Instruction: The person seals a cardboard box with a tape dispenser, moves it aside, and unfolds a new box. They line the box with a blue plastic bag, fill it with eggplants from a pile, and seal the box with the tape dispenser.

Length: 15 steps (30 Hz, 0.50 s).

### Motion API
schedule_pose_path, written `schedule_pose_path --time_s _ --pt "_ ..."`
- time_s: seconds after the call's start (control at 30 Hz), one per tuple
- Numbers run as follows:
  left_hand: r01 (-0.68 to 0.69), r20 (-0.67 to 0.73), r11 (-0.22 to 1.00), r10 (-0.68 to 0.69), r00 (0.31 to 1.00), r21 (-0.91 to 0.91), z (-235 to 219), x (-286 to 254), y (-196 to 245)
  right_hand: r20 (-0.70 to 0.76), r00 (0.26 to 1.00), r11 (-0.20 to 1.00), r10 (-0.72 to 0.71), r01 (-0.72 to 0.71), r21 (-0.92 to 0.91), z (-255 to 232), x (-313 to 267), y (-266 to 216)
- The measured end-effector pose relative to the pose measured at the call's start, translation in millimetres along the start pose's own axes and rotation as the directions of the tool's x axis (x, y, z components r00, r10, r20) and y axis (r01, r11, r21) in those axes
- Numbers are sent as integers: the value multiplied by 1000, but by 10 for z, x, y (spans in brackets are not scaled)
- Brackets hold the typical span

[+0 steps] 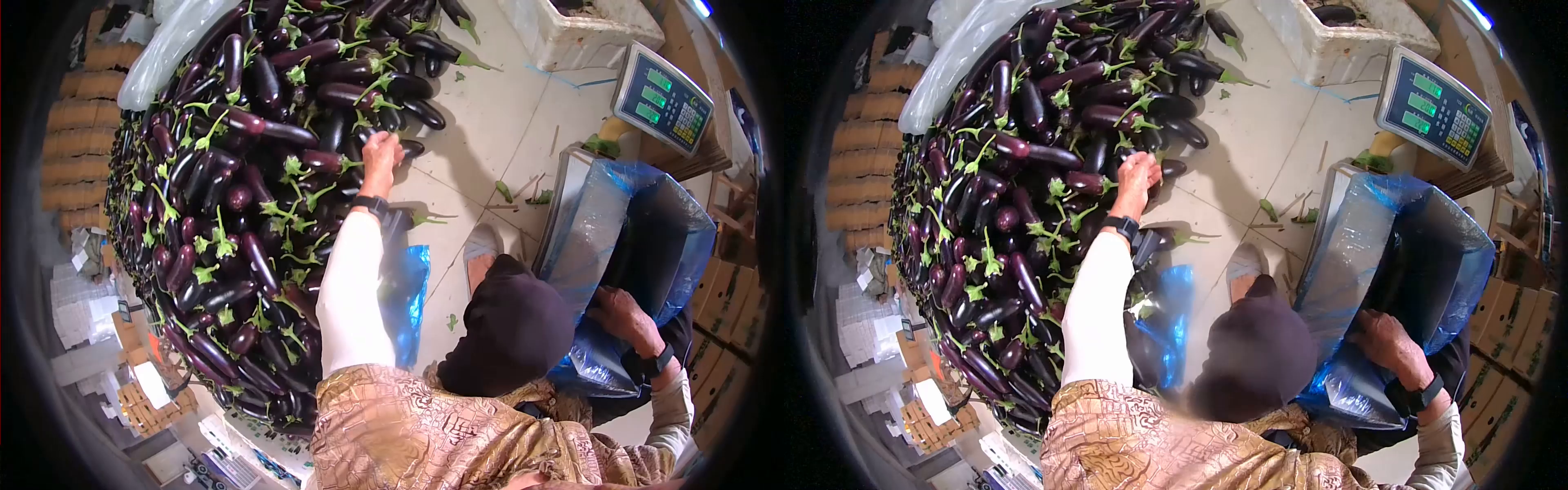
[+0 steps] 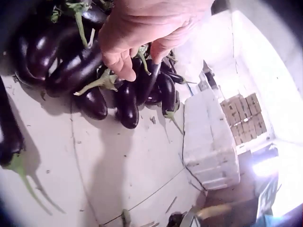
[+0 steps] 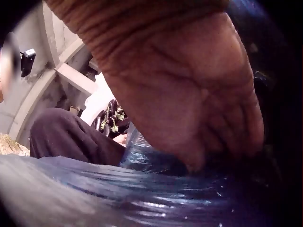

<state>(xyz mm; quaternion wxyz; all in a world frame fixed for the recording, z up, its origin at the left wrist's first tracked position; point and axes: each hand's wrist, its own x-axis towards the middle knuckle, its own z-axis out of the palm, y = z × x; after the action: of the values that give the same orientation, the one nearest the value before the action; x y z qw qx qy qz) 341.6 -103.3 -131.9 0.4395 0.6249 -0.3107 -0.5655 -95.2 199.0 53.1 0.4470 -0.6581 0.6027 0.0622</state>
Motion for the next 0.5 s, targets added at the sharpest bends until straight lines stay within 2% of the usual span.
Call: schedule_pose_path --time_s 0.03,0.13,0.17,0.23,0.27,0.3,0.37,0.4,0.5 --pt "24 -44 992 -30 999 -123 79 150 -13 -15 1000 999 -10 10 36 -15 13 5" --pt "120 -23 934 -135 991 -337 235 637 14 18 1000 999 10 -11 42 40 74 79" --pt "113 -49 901 -146 988 -419 294 731 38 16 1000 999 16 -17 44 55 83 89" --pt "163 6 856 -184 983 -492 325 910 133 78 997 998 -8 4 55 67 116 104" --pt "162 4 815 -193 981 -557 354 972 148 19 997 996 -75 74 58 92 117 124" --pt "192 18 769 -229 973 -610 359 1032 164 19 997 996 -72 71 61 105 120 136" --pt "158 -43 822 -216 975 -548 258 1160 65 11 1000 995 -29 27 96 99 125 137" --pt "95 -48 828 -145 988 -553 219 1124 9 18 1000 994 -26 24 102 49 138 94" --pt "101 -3 792 -128 992 -602 219 722 -45 107 993 992 50 -62 112 -23 199 34"
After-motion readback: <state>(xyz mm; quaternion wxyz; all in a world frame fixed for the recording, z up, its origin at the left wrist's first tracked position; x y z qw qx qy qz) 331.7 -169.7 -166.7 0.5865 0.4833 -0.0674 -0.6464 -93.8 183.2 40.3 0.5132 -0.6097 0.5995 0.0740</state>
